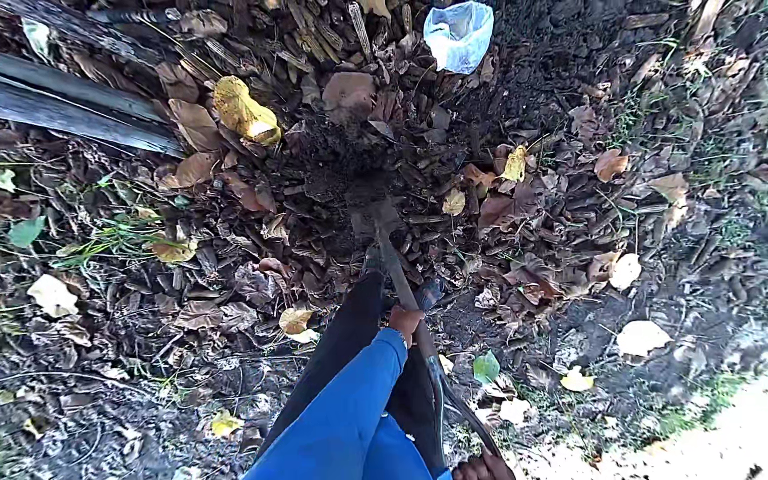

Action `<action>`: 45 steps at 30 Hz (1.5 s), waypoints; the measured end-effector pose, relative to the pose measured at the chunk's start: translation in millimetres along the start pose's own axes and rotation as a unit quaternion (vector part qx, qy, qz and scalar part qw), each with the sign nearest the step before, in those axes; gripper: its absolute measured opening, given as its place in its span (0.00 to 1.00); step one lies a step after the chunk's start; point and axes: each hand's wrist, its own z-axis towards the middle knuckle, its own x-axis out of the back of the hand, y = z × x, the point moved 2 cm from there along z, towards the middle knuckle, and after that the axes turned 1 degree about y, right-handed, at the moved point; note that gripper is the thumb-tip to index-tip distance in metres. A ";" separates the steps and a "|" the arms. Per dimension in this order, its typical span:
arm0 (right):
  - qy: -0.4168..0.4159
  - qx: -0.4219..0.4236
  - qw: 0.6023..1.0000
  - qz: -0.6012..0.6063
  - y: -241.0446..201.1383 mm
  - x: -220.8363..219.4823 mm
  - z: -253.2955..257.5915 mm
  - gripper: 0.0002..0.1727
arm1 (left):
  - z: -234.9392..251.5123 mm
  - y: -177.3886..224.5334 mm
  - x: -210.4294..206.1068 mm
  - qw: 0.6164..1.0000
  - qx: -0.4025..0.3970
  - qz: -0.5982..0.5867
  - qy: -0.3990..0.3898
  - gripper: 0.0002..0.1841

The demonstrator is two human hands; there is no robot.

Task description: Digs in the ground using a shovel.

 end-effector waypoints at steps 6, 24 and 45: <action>-0.126 0.076 0.987 0.066 6.3 -77.8 -35.6 0.22 | -45.2 28.5 4.9 0.992 -0.018 -0.100 -0.069 0.27; -0.316 0.585 0.215 -0.715 -49.2 -196.2 -119.7 0.08 | -169.0 89.5 43.5 0.985 -0.148 -0.001 -0.091 0.24; -0.278 0.508 0.613 -0.538 -281.7 -109.4 -95.1 0.24 | -231.7 73.4 -192.7 0.916 -0.232 -0.292 -0.146 0.19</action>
